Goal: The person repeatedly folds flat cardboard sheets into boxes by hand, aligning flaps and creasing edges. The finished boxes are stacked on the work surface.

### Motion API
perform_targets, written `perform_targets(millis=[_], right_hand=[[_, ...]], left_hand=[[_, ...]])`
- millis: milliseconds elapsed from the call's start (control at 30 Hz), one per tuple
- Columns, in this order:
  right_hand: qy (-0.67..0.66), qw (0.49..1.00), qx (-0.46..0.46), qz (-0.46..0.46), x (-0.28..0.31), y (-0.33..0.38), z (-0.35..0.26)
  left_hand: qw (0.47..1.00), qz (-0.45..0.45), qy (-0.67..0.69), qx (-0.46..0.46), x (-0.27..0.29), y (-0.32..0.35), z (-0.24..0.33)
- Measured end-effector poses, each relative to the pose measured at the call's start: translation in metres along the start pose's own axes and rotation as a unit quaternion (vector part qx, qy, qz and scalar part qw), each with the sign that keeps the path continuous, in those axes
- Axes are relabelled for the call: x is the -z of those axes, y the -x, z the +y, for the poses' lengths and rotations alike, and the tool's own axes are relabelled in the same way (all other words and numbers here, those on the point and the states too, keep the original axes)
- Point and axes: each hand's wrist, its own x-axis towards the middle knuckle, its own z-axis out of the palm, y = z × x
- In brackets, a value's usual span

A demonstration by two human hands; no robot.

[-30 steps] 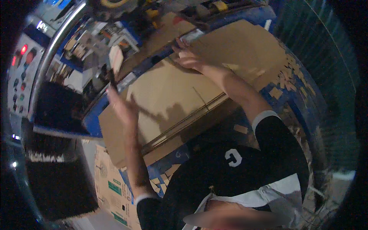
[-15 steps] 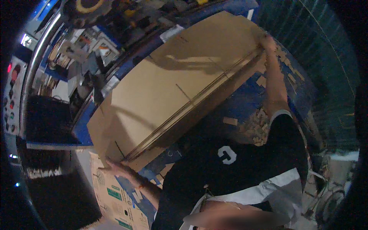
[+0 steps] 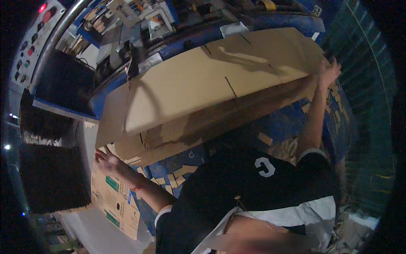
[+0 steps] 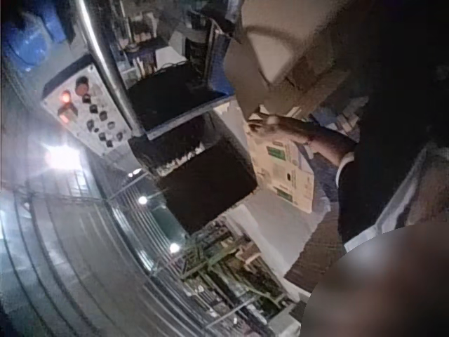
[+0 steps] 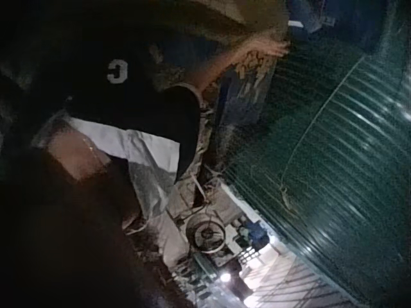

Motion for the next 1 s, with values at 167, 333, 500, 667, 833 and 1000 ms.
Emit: perform_targets(millis=[167,333,500,667,833,1000], right_hand=[[-0.361,0.907,-0.217,-0.021,-0.007,0.039,-0.056],[-0.649,0.7,-0.263,-0.141,0.071,0.012,-0.122],[-0.463,0.857,0.018,-0.225,0.179,0.088,-0.125],[-0.321,0.671,0.544,-0.389,0.201,0.154,-0.127],[-0.295,0.668,0.564,-0.386,0.199,0.155,-0.135],[-0.289,0.66,0.588,-0.368,0.195,0.152,-0.136]], left_hand=[[0.959,-0.264,-0.101,-0.004,-0.02,0.011,0.0],[0.954,-0.085,-0.118,0.263,-0.035,0.031,-0.03],[0.917,-0.242,-0.315,0.049,-0.022,0.093,-0.016],[0.704,-0.546,-0.425,-0.163,-0.024,0.163,-0.014],[0.403,-0.722,-0.509,-0.24,-0.06,0.183,-0.024],[0.384,-0.741,-0.498,-0.234,-0.066,0.18,-0.022]])
